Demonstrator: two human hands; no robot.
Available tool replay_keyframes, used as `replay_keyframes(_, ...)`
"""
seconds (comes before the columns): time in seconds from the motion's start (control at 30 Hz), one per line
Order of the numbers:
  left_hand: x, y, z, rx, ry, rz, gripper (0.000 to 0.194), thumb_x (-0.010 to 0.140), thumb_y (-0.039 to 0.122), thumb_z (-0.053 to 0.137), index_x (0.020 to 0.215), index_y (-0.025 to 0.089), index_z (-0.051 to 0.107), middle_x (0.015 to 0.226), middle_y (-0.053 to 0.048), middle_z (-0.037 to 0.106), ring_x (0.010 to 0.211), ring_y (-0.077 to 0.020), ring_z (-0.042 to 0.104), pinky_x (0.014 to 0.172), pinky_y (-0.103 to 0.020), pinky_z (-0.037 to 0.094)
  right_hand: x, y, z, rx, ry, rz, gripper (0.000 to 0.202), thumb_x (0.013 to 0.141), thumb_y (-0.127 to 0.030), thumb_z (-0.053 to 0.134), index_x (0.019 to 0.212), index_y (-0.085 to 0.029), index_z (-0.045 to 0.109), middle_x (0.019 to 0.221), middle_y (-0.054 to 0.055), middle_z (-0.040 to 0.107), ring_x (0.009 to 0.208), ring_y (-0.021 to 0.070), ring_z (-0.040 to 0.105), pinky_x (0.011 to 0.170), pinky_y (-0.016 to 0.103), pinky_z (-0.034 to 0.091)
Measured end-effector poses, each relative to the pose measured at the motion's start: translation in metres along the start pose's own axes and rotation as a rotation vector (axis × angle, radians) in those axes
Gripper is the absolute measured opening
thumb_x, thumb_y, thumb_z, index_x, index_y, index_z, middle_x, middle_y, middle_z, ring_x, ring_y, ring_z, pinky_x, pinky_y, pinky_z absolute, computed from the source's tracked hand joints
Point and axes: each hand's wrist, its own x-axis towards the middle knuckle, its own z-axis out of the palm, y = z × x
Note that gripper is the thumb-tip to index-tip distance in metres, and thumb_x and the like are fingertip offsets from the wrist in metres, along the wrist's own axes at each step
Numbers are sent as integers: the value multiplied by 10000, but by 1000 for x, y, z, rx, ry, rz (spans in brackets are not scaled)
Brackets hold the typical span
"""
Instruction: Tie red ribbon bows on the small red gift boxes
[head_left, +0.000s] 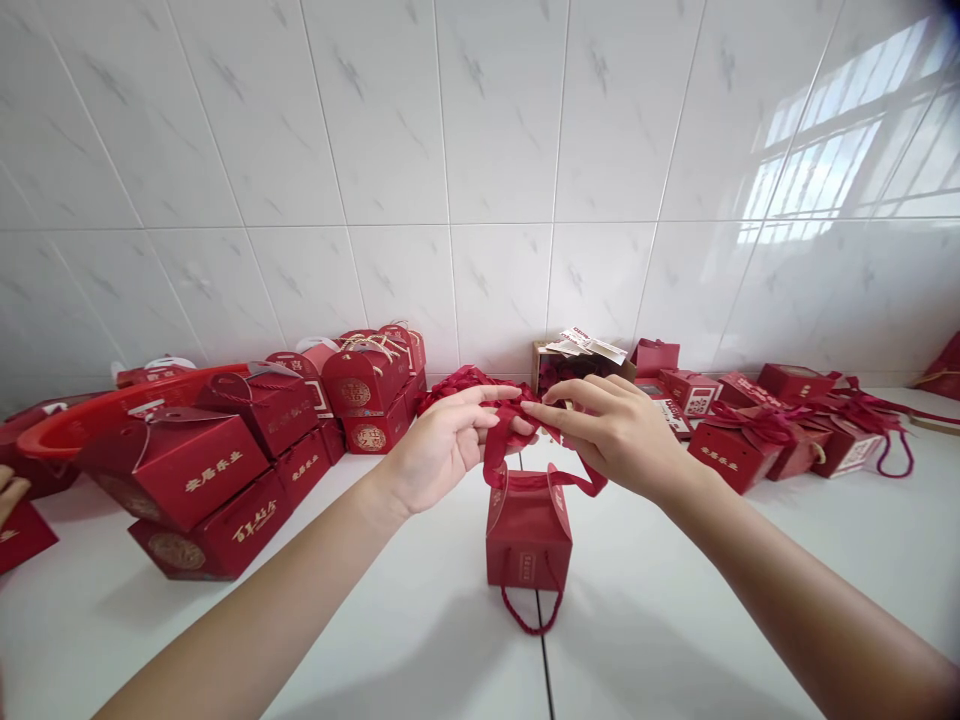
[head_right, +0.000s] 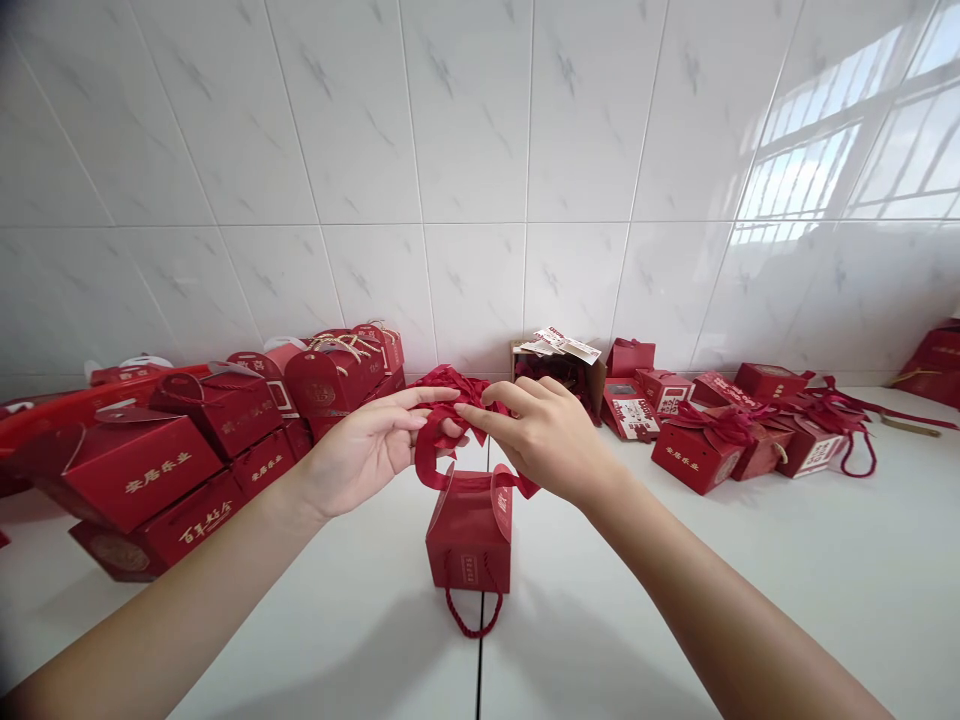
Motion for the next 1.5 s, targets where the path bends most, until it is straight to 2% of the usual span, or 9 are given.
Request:
replay_keyframes(0.2,-11,-8,-2,757,281,378,498,847,354,546,1309,190,456,792,-3,619,723,-146,553,722,-265,437,-13,-6,0,186,-31,253,292,925,-205,440,1132,-222,645,1075,59,657,892,167,615,713,284,470)
replay_keyframes(0.33,-19,-8,-28,1077,495,474,400,796,340,596,1169,211,534,656,49,496,611,-119,483,641,-231,406,-44,1,-12,229,-175,668,322,899,-345,442,721,-184,658,877,51,665,647,138,588,546,251,420)
replay_keyframes(0.4,-26,-8,-51,1239,565,406,346,759,295,607,1095,225,562,605,69,439,568,-111,454,621,-225,389,-68,11,-21,153,-366,894,357,849,-381,467,568,-183,564,687,42,631,541,141,535,502,265,376)
replay_keyframes(0.57,-47,-36,-110,1354,410,-42,254,670,255,600,920,221,631,565,63,459,534,-134,473,549,-232,354,-135,33,-24,186,-928,1296,233,701,-283,522,491,-190,565,548,68,607,529,207,560,476,290,358)
replay_keyframes(0.7,-51,-67,-115,1263,370,-119,196,674,275,612,855,218,665,635,12,523,585,-173,502,570,-266,364,-151,29,-7,254,-840,1189,170,677,-237,553,731,-191,707,803,115,698,648,250,630,529,321,434)
replay_keyframes(0.83,-35,-77,-82,1084,370,-17,191,786,393,555,797,213,618,865,-43,604,810,-214,569,726,-304,410,-120,8,5,308,-596,1077,349,831,-312,459,1095,-193,654,947,121,696,775,250,661,654,375,516)
replay_keyframes(1.1,-10,-91,-28,879,189,62,219,769,354,617,882,213,494,975,-44,564,933,-211,554,810,-351,445,-59,-43,26,713,-510,631,566,845,-499,526,1337,-226,463,1349,139,460,1202,272,489,943,417,458)
replay_keyframes(1.27,-9,-100,-28,892,192,89,245,753,312,627,906,216,461,1007,-46,516,926,-203,531,813,-368,444,-55,-49,32,775,-497,626,383,855,-356,547,1217,-230,557,1167,113,558,933,197,614,813,349,517)
replay_keyframes(1.5,-8,-109,-29,556,304,-153,456,708,389,684,989,218,368,974,-28,472,880,-168,534,717,-287,454,-68,-58,35,685,-553,782,501,940,-469,322,1384,-255,410,1461,139,334,1315,288,375,972,447,423)
